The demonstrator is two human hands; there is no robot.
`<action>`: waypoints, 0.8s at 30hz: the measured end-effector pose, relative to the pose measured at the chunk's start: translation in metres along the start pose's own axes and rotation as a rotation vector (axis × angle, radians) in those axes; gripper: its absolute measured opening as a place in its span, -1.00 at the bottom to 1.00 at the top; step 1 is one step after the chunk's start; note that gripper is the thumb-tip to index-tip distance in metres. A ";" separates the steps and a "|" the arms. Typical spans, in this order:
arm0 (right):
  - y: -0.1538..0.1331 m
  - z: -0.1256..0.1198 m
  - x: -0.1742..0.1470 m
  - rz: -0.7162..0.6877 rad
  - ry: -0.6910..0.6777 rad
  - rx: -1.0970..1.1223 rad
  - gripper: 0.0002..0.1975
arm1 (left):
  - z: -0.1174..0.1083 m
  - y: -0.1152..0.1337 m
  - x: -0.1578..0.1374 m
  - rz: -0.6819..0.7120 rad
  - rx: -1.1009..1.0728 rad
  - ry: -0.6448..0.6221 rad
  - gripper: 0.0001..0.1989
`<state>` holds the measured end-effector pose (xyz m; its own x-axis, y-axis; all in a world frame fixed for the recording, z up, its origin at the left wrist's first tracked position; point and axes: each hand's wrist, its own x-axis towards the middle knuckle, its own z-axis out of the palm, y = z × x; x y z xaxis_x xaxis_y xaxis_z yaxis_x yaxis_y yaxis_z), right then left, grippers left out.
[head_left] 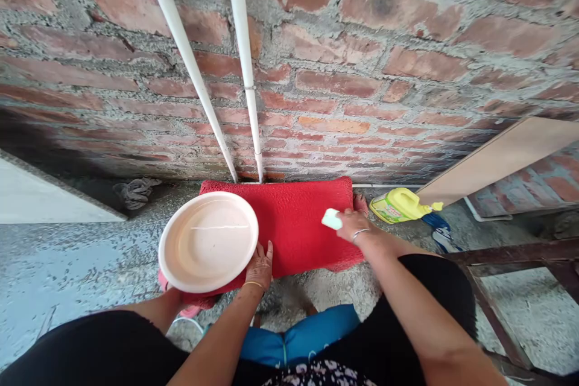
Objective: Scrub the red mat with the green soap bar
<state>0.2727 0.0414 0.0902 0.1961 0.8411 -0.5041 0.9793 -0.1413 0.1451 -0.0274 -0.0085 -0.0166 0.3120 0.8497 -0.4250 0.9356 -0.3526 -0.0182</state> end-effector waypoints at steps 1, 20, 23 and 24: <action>-0.021 0.004 -0.006 -0.082 -0.002 0.022 -0.49 | 0.002 -0.001 0.000 -0.002 0.007 0.010 0.04; -0.011 0.017 -0.089 -0.266 -0.105 0.060 -0.45 | -0.020 0.000 0.001 -0.059 -0.011 -0.147 -0.04; -0.029 0.025 -0.093 -0.380 -0.168 -0.002 -0.41 | -0.045 0.012 -0.014 -0.057 -0.257 -0.214 0.04; -0.035 0.027 -0.093 -0.419 -0.147 -0.001 -0.40 | -0.053 0.018 -0.021 -0.015 -0.319 -0.218 0.10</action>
<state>0.2213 -0.0460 0.1094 -0.2126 0.7427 -0.6350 0.9757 0.1964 -0.0969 -0.0079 -0.0116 0.0403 0.2878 0.7386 -0.6097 0.9548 -0.1720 0.2423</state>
